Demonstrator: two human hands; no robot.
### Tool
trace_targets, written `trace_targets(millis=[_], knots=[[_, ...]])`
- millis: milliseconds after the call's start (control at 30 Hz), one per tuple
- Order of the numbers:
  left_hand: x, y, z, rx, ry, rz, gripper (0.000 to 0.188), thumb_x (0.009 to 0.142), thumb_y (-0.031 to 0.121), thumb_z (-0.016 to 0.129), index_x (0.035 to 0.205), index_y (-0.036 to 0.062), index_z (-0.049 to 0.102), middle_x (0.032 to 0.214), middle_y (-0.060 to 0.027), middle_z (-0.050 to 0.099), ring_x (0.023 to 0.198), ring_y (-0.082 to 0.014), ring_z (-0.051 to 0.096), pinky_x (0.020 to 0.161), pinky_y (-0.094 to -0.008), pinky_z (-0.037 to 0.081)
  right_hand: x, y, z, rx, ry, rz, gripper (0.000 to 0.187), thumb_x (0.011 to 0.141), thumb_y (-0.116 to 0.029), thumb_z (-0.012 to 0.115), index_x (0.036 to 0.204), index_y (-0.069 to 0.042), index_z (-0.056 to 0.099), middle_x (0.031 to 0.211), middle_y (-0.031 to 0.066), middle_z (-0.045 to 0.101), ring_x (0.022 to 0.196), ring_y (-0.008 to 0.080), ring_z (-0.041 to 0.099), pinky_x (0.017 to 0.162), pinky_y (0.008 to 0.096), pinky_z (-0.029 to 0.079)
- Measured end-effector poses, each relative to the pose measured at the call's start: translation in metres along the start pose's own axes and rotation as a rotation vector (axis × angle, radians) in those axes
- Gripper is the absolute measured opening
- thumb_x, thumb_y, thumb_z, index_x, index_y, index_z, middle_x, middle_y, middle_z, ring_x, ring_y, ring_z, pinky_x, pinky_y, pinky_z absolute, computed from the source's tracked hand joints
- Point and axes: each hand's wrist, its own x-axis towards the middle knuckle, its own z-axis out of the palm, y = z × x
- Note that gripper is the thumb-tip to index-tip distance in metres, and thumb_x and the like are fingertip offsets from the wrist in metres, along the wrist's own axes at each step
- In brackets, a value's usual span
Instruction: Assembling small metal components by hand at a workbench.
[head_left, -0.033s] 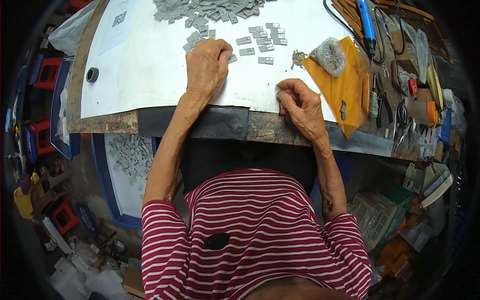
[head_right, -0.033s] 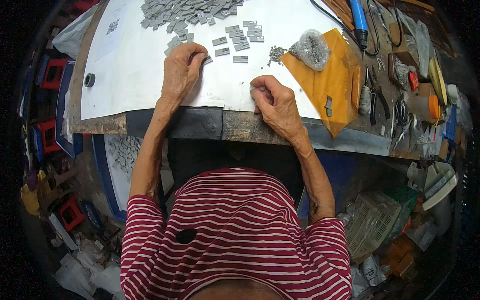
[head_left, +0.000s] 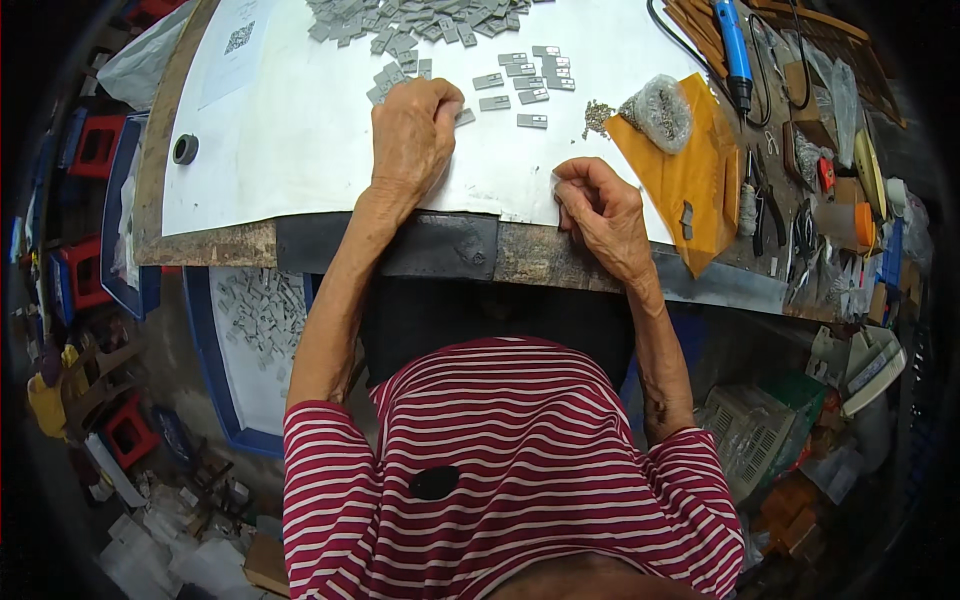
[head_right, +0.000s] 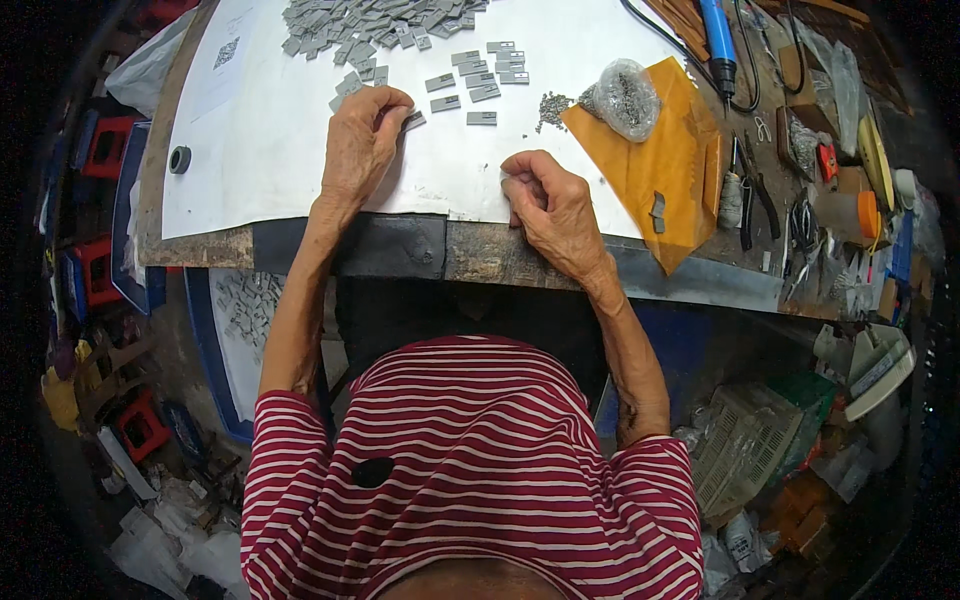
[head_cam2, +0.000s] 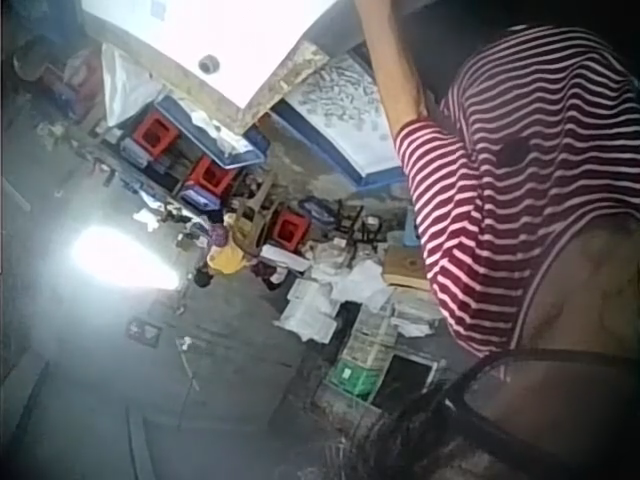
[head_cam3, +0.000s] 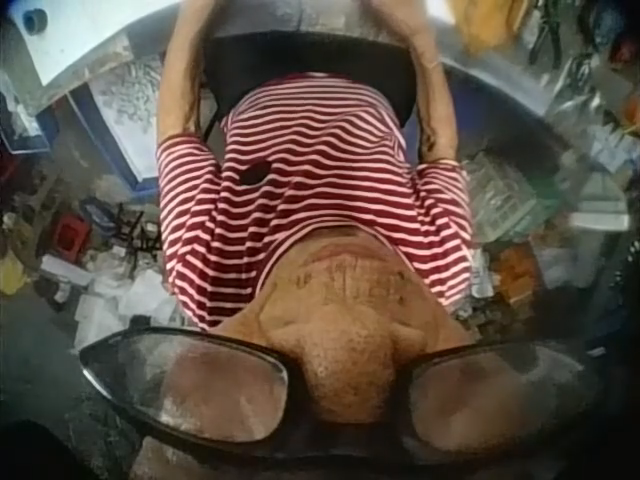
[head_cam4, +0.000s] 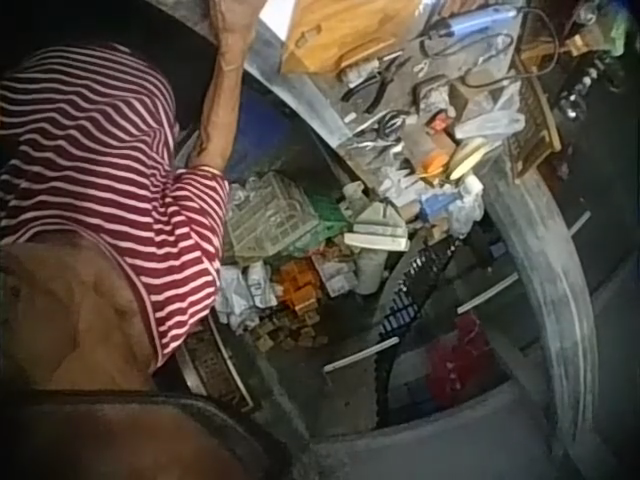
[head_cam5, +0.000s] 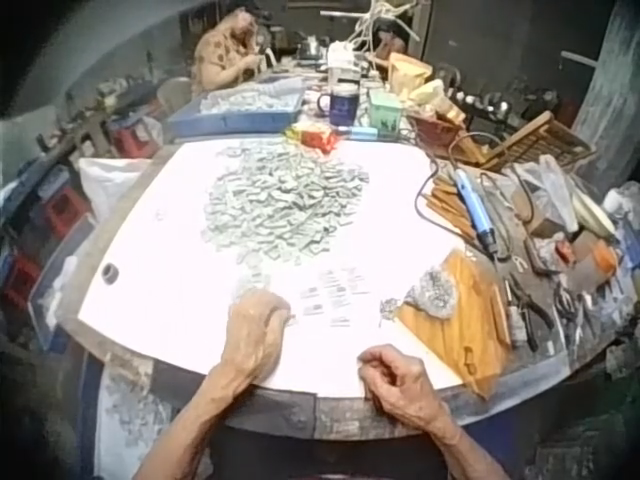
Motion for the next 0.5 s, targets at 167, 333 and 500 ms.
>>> trace_targets(millis=[167,333,500], knots=[[-0.002,0.003,-0.007,0.023,-0.006,0.054,0.008,0.074,0.004,0.059,0.080,0.0030,0.065,0.073,-0.0096,0.060,0.071,-0.0241,0.056,0.066,-0.0369,0.044,0.000,-0.002,0.001,0.005,-0.004,-0.002,0.014,0.084,-0.002,0.054,0.096,0.005,0.054,0.069,0.0040,0.056,0.055,0.0062,0.052,0.050,0.0192,0.044],[-0.005,0.002,-0.014,0.056,-0.116,0.130,0.015,0.075,0.002,0.062,0.090,0.0032,0.064,0.088,-0.0096,0.061,0.084,-0.0225,0.056,0.075,-0.0308,0.045,0.001,0.000,0.000,0.005,0.000,-0.004,0.014,0.084,-0.002,0.054,0.096,0.004,0.054,0.069,0.0035,0.056,0.055,0.0059,0.052,0.049,0.0188,0.043],[-0.011,-0.004,-0.017,0.194,-0.104,0.334,0.017,0.073,0.004,0.064,0.089,0.0089,0.064,0.087,-0.0037,0.061,0.085,-0.0206,0.053,0.072,-0.0335,0.041,0.001,0.000,0.001,-0.011,0.004,-0.014,0.013,0.084,-0.002,0.054,0.095,0.004,0.054,0.069,0.0034,0.055,0.055,0.0057,0.051,0.049,0.0184,0.043]])
